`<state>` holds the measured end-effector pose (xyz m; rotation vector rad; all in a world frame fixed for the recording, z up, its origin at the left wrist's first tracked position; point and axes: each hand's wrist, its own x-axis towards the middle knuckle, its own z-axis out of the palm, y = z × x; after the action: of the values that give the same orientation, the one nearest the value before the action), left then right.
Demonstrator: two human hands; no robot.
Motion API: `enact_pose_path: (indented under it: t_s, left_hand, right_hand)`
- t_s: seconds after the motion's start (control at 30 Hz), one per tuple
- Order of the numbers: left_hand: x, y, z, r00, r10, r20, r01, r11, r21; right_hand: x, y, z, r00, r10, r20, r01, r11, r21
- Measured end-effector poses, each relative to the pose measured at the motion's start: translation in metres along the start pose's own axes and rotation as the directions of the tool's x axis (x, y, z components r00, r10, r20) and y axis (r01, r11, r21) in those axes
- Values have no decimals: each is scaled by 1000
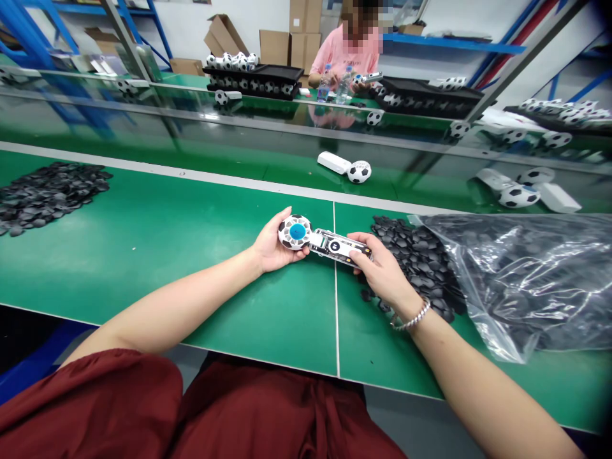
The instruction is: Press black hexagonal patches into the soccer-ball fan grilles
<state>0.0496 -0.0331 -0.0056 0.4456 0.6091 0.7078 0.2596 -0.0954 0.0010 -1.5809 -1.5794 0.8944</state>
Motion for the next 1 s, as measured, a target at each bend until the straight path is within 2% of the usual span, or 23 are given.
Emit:
enact_pose_path:
  t_s: [0.1, 0.23, 0.4, 0.47, 0.6, 0.73, 0.87, 1.0]
  left_hand:
    - [-1, -1, 0, 999, 38, -15, -39, 998, -53]
    - [1, 0, -2, 992, 122, -21, -123, 979, -165]
    - [2, -3, 3, 995, 99, 19, -98, 994, -40]
    - [1, -7, 7, 995, 82, 64, -84, 996, 33]
    - [0, -11, 12, 995, 45, 89, -56, 990, 128]
    - [1, -12, 12, 993, 43, 114, -63, 983, 172]
    - [1, -17, 14, 991, 32, 127, -61, 970, 234]
    - [-2, -25, 16, 985, -9, 172, -40, 961, 275]
  right_hand:
    - [-1, 0, -1, 999, -50, 7, 50, 999, -10]
    - [-6, -2, 1, 984, -172, 44, 175, 982, -73]
    - [-13, -5, 8, 939, -221, 263, 217, 975, 44]
    - [-14, -6, 9, 925, -258, 278, 255, 966, 49]
    - [-15, -7, 7, 912, -351, 213, 388, 907, -167]
    - [-18, -10, 10, 881, -426, 206, 471, 753, -459]
    - [-18, -14, 15, 877, -410, 248, 469, 623, -626]
    - [-16, -17, 15, 900, -399, 177, 404, 610, -681]
